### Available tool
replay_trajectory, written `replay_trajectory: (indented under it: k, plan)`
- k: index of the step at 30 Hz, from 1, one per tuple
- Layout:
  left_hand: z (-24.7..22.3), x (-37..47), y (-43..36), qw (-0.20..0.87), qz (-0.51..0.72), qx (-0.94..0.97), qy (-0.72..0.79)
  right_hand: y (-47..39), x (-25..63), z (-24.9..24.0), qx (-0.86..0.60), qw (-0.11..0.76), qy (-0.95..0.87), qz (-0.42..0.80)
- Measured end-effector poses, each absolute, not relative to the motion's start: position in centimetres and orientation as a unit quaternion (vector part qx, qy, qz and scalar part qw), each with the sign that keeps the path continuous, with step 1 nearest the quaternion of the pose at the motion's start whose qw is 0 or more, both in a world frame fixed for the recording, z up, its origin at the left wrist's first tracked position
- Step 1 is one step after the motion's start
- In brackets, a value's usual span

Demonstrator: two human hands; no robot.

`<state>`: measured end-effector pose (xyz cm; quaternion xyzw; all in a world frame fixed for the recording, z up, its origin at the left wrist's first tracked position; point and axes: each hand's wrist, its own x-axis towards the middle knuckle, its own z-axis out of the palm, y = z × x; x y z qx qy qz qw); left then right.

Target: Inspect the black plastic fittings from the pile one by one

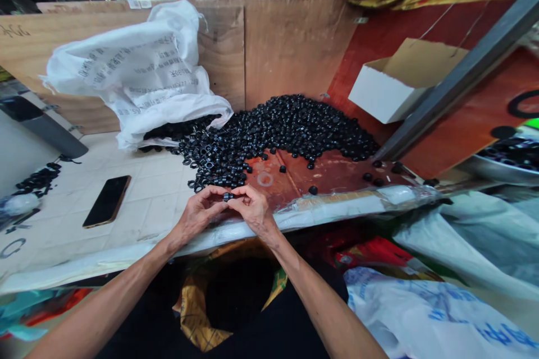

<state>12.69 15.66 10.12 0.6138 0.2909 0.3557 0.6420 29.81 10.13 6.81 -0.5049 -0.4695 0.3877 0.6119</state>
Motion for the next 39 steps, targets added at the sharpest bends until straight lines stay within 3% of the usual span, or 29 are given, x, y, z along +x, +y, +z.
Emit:
replay_trajectory:
  k: [10, 18, 26, 39]
  plan:
    - [9.1, 12.3, 15.9, 0.600, 0.359, 0.662, 0.270, 9.9, 29.6, 7.5, -0.576, 0.545, -0.567, 0.223]
    - [8.9, 12.4, 15.7, 0.616, 0.353, 0.655, 0.260, 9.2, 29.6, 7.5, -0.526, 0.592, -0.534, 0.297]
    - [9.4, 12.4, 15.5, 0.584, 0.360, 0.679, 0.262, 9.0, 29.1, 8.0, -0.597, 0.536, -0.577, 0.152]
    - [9.1, 12.2, 15.5, 0.619, 0.354, 0.639, 0.288, 8.3, 29.1, 8.6, -0.571, 0.549, -0.577, 0.201]
